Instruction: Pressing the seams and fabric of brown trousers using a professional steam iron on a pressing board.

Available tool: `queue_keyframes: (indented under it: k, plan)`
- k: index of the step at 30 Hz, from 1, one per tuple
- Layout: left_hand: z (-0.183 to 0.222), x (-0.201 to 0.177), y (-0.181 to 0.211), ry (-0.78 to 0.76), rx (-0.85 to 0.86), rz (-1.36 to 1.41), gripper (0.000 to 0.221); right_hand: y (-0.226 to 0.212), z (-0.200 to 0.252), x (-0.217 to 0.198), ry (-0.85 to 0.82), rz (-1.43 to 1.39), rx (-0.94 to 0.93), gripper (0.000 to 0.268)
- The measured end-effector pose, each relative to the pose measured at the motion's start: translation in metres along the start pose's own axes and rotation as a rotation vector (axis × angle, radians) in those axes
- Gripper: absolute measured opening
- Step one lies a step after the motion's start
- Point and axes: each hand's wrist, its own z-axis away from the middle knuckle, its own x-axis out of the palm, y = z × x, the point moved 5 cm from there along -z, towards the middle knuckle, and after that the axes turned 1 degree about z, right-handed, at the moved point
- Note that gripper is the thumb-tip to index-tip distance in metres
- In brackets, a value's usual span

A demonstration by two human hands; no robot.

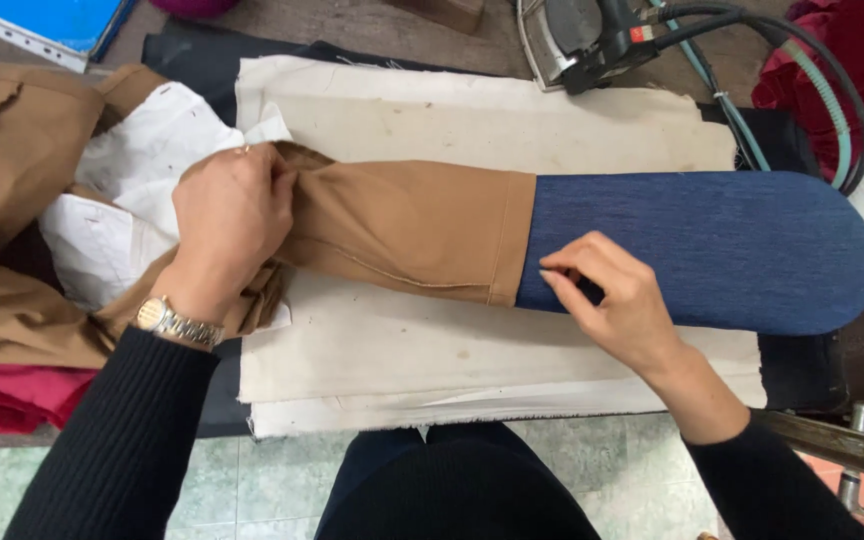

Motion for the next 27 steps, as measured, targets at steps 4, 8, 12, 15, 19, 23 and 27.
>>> queue_keyframes:
  k: [4,8,12,15,19,23,27]
  plan:
    - [0.015,-0.02,-0.004,-0.063,-0.005,0.201,0.021,0.003,0.019,-0.002,-0.023,-0.058,0.066,0.005]
    - [0.052,-0.02,-0.023,-0.381,-0.139,0.403,0.028,0.047,0.074,0.007,-0.189,-0.261,0.499,0.021]
    - [0.104,0.021,-0.065,-0.414,-0.101,0.49,0.019,0.125,0.152,0.03,-0.1,-0.511,1.027,0.027]
    - [0.138,0.063,-0.091,-0.562,-0.076,0.34,0.019,0.177,0.189,0.039,0.319,-1.115,1.046,0.052]
    - [0.167,0.114,-0.084,-1.005,-0.172,-0.065,0.015,0.159,0.148,0.01,0.706,-1.276,1.157,0.077]
    - [0.109,0.134,-0.047,-0.713,0.137,-0.78,0.027,0.179,0.159,0.001,0.978,-1.275,1.244,0.061]
    - [0.075,0.096,0.006,0.097,0.66,-1.501,0.042,0.214,0.176,0.006,1.113,-1.345,1.341,0.066]
